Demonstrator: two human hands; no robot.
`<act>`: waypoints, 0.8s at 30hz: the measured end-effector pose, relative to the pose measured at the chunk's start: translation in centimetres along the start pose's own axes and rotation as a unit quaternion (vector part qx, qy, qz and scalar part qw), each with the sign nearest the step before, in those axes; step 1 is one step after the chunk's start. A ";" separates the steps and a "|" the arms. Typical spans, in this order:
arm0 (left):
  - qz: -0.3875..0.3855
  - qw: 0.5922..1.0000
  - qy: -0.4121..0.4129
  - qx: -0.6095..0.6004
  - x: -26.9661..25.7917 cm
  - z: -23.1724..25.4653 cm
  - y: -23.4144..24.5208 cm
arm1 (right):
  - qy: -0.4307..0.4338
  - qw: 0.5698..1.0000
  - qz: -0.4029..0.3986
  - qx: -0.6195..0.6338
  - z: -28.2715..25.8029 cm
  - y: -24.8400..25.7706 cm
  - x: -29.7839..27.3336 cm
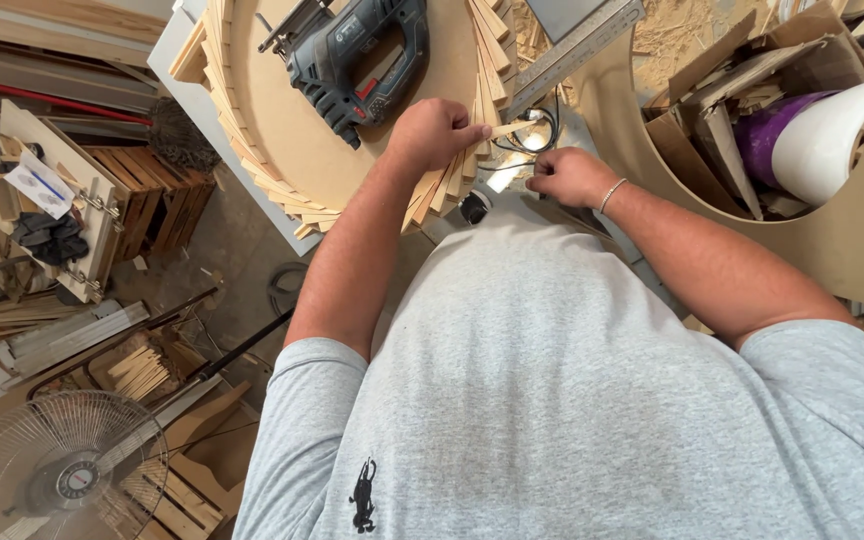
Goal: Assemble a circular wooden frame by placing slats and trimming them with a jigsaw
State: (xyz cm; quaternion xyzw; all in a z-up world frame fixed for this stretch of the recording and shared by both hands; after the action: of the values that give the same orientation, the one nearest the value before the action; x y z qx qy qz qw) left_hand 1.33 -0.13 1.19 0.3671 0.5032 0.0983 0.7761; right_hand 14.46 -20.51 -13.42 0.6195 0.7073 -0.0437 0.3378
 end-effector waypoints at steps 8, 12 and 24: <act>0.006 1.000 -0.002 -0.009 -0.6 0.4 0.5 | -0.029 0.999 -0.002 0.025 -0.4 1.2 -0.1; -0.010 1.000 0.002 0.007 -0.7 0.5 0.6 | -0.065 0.990 0.120 0.021 0.1 4.9 0.7; 0.035 0.999 -0.017 0.008 -0.1 -0.6 0.8 | 0.109 0.942 0.317 -0.002 -14.4 23.4 7.1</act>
State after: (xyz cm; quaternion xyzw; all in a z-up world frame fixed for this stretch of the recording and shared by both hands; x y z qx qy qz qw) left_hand 0.99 0.66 1.70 0.3923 0.4773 0.1150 0.7779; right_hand 29.53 -2.25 2.24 0.8119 0.5070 0.1347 0.2563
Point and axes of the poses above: each hand's wrist, its own x-axis towards the middle knuckle, its own y-axis out of the back of the hand, z = x × y, the point moved 2 cm from there along x, towards the middle knuckle, and after that the axes turned 7 degrees about y, right-handed, at the moved point
